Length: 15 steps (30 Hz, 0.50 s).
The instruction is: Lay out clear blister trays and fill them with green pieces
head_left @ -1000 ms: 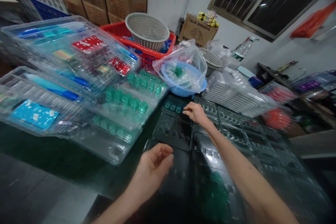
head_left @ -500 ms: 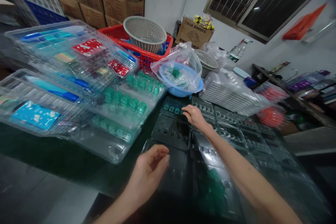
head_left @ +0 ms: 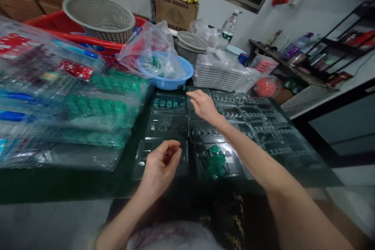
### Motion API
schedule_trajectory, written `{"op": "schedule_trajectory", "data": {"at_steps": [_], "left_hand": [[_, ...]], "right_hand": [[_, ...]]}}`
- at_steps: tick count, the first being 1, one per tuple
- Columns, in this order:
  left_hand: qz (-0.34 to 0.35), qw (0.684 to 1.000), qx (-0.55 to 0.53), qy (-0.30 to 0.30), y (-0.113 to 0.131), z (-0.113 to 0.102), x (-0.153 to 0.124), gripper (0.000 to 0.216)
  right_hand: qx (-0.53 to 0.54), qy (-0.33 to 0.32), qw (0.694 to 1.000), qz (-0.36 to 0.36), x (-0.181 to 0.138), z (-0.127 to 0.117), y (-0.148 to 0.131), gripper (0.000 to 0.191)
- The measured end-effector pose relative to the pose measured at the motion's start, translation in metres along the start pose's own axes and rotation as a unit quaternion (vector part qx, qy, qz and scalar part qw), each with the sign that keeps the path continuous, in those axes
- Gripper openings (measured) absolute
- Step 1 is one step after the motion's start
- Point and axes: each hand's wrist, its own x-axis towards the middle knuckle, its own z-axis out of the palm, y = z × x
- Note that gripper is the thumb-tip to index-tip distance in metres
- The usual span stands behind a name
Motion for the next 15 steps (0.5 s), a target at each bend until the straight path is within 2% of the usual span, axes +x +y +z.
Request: {"op": "schedule_trajectory", "data": {"at_steps": [1,3,5,7,9,11,15], "left_hand": [[0.015,1.0,0.014,-0.012,0.001,0.004,-0.001,0.015],[0.04,0.997,0.044,-0.039,0.003,0.015,-0.002,0.014],[0.064,0.994,0.07,-0.062,0.003,0.027,-0.003,0.014],[0.088,0.989,0.086,-0.077,0.004,0.038,-0.004,0.013],[0.104,0.986,0.101,-0.084,0.005,0.044,-0.005,0.012],[0.109,0.984,0.114,-0.081,0.006,0.046,-0.006,0.011],[0.077,0.99,0.098,-0.064,0.006,0.041,-0.005,0.013]], "right_hand": [[0.021,0.016,0.999,0.019,-0.019,-0.015,0.0,0.028],[0.047,-0.009,0.998,0.036,-0.06,-0.039,0.0,0.023],[0.025,-0.084,0.994,0.068,-0.099,-0.051,-0.001,0.019],[-0.013,-0.156,0.98,0.119,-0.125,-0.051,-0.002,0.02],[-0.021,-0.205,0.965,0.161,-0.137,-0.042,-0.003,0.02],[0.002,-0.225,0.958,0.176,-0.139,-0.031,-0.002,0.017],[0.055,-0.2,0.962,0.179,-0.137,-0.022,0.004,0.008]]}}
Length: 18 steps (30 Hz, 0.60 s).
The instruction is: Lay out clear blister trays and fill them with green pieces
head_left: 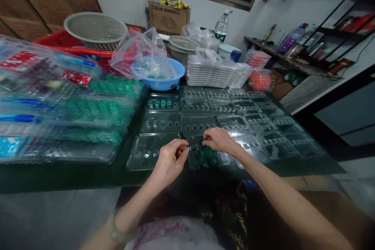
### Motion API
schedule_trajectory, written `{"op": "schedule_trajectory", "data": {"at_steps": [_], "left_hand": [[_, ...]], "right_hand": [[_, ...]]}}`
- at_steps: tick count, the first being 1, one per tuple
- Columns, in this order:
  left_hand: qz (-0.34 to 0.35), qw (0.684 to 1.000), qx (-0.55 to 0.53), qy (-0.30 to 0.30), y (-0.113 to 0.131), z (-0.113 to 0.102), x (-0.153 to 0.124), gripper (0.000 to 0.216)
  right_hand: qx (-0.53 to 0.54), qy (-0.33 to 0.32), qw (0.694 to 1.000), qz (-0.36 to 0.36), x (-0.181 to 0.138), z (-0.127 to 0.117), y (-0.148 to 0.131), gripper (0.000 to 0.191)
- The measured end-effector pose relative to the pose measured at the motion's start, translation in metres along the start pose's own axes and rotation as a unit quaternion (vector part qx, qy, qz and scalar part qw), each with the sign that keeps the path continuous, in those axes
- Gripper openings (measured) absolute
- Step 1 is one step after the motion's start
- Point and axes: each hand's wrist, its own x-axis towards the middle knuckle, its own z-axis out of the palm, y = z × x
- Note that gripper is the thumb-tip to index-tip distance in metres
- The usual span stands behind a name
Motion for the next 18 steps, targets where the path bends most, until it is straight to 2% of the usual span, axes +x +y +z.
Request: {"op": "schedule_trajectory", "data": {"at_steps": [3,5,6,9,11,15,18], "left_hand": [[-0.049,0.997,-0.062,0.008,0.003,-0.002,0.003,0.016],[-0.092,0.989,-0.115,0.005,0.01,0.0,0.008,0.02],[-0.114,0.983,-0.146,-0.004,0.014,0.002,0.01,0.024],[-0.152,0.957,-0.243,-0.044,0.023,0.005,0.015,0.033],[-0.158,0.945,-0.283,-0.047,0.024,0.005,0.016,0.033],[-0.196,0.939,-0.282,0.024,0.018,-0.001,0.014,0.025],[-0.181,0.934,-0.302,0.066,0.014,-0.007,0.01,0.02]], "right_hand": [[0.049,0.014,0.999,-0.001,-0.003,-0.003,0.004,0.013],[0.159,0.013,0.987,-0.003,-0.007,-0.005,0.003,0.021],[0.244,0.007,0.97,-0.004,-0.009,-0.005,0.001,0.024],[0.476,-0.033,0.879,-0.01,-0.015,-0.004,-0.016,0.024],[0.525,-0.042,0.85,-0.019,-0.018,-0.002,-0.03,0.02],[0.556,-0.014,0.831,-0.009,-0.018,0.005,-0.052,0.019],[0.599,-0.011,0.801,0.026,-0.017,0.01,-0.063,0.025]]}}
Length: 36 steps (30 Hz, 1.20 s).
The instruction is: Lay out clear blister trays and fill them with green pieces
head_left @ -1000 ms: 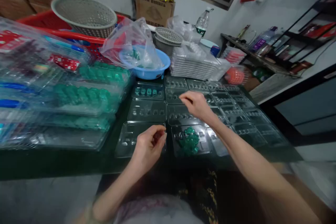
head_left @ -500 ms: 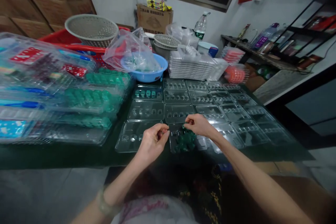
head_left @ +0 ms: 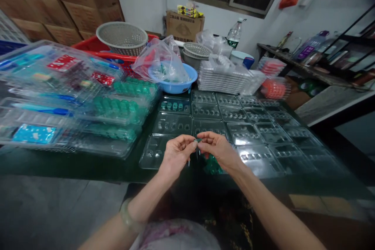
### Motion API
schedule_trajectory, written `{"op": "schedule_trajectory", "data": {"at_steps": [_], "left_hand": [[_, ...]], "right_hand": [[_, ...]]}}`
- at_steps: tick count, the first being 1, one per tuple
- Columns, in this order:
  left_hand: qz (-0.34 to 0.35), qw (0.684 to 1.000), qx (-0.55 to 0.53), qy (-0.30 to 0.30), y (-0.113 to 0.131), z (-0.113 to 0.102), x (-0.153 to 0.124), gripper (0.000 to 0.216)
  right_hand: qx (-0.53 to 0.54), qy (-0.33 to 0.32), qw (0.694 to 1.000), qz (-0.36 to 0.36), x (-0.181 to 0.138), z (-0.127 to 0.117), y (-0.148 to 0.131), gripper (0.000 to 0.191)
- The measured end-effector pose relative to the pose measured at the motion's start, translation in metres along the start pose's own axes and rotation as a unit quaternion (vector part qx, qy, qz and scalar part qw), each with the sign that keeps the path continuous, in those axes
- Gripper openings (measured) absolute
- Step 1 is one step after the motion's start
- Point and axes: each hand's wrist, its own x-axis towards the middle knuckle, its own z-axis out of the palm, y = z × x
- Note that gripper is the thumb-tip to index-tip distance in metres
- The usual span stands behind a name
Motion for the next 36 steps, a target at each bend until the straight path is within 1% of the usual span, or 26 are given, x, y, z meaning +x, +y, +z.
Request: {"op": "schedule_trajectory", "data": {"at_steps": [2,4,8,10,12,14,15,17,19,20,22,26,30,33,36], "left_hand": [[0.02,0.999,-0.028,0.009,0.001,-0.002,-0.002,0.018],[0.032,0.998,-0.049,0.021,0.001,-0.003,-0.005,0.017],[0.061,0.996,-0.035,0.06,0.002,-0.004,-0.011,0.017],[0.092,0.993,-0.01,0.077,0.002,-0.006,-0.014,0.018],[0.103,0.992,-0.008,0.074,0.004,-0.009,-0.015,0.017],[0.073,0.995,-0.055,0.041,0.008,-0.014,-0.015,0.019],[0.042,0.995,-0.092,0.01,0.009,-0.017,-0.014,0.021],[-0.038,0.984,-0.16,-0.066,0.013,-0.023,-0.013,0.025],[-0.111,0.97,-0.181,-0.123,0.017,-0.029,-0.012,0.026],[-0.136,0.966,-0.174,-0.133,0.019,-0.032,-0.012,0.025],[-0.161,0.968,-0.144,-0.128,0.022,-0.036,-0.013,0.023],[-0.165,0.975,-0.111,-0.103,0.028,-0.04,-0.018,0.02],[-0.126,0.982,-0.113,-0.08,0.029,-0.039,-0.024,0.021],[-0.089,0.988,-0.106,-0.065,0.027,-0.038,-0.027,0.022],[-0.073,0.991,-0.102,-0.046,0.025,-0.04,-0.028,0.022]], "right_hand": [[0.032,0.01,0.999,0.006,0.0,0.006,0.001,0.022],[0.04,0.028,0.999,-0.002,-0.001,0.013,0.001,0.018],[0.028,0.078,0.996,-0.015,-0.005,0.024,0.0,0.02],[0.038,0.085,0.996,-0.016,-0.006,0.029,0.001,0.02],[0.065,0.071,0.995,-0.018,-0.006,0.031,0.002,0.019],[0.088,0.042,0.995,-0.015,-0.005,0.031,0.003,0.018],[0.09,0.024,0.996,-0.011,-0.005,0.03,0.003,0.018],[0.064,-0.004,0.998,-0.009,-0.005,0.029,0.001,0.018],[0.011,-0.02,1.0,-0.02,-0.006,0.028,-0.004,0.017],[-0.017,-0.025,0.999,-0.029,-0.007,0.028,-0.007,0.016],[-0.067,-0.034,0.996,-0.046,-0.007,0.029,-0.011,0.015],[-0.13,-0.064,0.987,-0.075,-0.006,0.031,-0.014,0.011],[-0.142,-0.081,0.983,-0.089,-0.006,0.034,-0.011,0.01],[-0.126,-0.082,0.986,-0.066,-0.007,0.038,-0.01,0.011],[-0.1,-0.072,0.992,-0.03,-0.008,0.043,-0.01,0.012]]}}
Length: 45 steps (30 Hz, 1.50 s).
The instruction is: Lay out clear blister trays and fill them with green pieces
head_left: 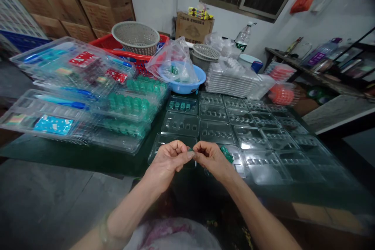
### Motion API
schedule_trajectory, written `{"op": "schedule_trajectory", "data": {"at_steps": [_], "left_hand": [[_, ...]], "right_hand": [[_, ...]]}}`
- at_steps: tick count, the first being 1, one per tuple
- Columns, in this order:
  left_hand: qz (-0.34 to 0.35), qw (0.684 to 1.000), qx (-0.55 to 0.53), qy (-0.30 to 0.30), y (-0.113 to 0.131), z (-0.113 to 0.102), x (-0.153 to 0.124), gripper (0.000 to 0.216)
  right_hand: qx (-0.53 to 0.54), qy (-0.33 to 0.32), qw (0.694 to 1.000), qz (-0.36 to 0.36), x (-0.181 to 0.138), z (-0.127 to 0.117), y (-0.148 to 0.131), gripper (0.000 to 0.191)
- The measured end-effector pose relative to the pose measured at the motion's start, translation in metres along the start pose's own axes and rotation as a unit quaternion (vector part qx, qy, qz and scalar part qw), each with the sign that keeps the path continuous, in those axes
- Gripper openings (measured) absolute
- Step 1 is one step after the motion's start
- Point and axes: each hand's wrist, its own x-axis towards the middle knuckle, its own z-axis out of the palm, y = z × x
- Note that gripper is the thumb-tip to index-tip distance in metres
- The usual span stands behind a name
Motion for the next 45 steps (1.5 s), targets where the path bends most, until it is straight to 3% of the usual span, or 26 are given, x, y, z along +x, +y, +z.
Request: {"op": "schedule_trajectory", "data": {"at_steps": [5,7,10,13,17,21,25,29,31,33,35,38,45], "left_hand": [[-0.008,1.0,0.005,0.008,0.004,-0.006,0.002,0.021],[-0.056,0.995,-0.087,-0.005,0.005,-0.008,0.003,0.02],[-0.149,0.952,-0.267,-0.009,0.005,-0.01,0.007,0.016],[-0.171,0.927,-0.333,0.024,0.002,-0.013,0.013,0.012],[-0.126,0.951,-0.276,0.051,-0.003,-0.016,0.022,0.01],[-0.085,0.973,-0.207,0.055,-0.008,-0.017,0.028,0.013],[-0.055,0.988,-0.129,0.063,-0.013,-0.019,0.034,0.016],[-0.038,0.995,-0.058,0.076,-0.014,-0.027,0.041,0.022],[-0.019,0.994,-0.035,0.105,-0.013,-0.033,0.042,0.025],[-0.001,0.993,-0.009,0.119,-0.011,-0.038,0.041,0.023],[0.004,0.994,0.023,0.111,-0.011,-0.043,0.038,0.019],[-0.001,0.993,0.061,0.101,-0.012,-0.049,0.033,0.017],[-0.011,0.991,0.083,0.104,-0.014,-0.052,0.031,0.017]], "right_hand": [[0.031,0.009,0.999,0.033,0.002,0.006,0.0,0.01],[0.092,-0.016,0.994,0.053,0.004,0.008,0.002,0.01],[0.186,-0.042,0.979,0.074,0.006,0.01,0.007,0.015],[0.137,0.013,0.99,0.044,0.008,0.012,0.009,0.013],[-0.066,0.13,0.985,-0.088,0.011,0.013,0.002,0.031],[-0.188,0.116,0.962,-0.16,0.018,0.015,-0.002,0.018],[-0.218,0.091,0.959,-0.154,0.024,0.014,0.005,0.016],[-0.251,0.069,0.956,-0.134,0.052,-0.01,0.015,0.016],[-0.294,0.114,0.939,-0.138,0.082,-0.031,0.021,0.021],[-0.374,0.165,0.899,-0.154,0.119,-0.053,0.028,0.025],[-0.438,0.175,0.867,-0.159,0.156,-0.071,0.037,0.025],[-0.474,0.159,0.853,-0.149,0.196,-0.085,0.05,0.022],[-0.537,0.09,0.828,-0.133,0.218,-0.089,0.056,0.023]]}}
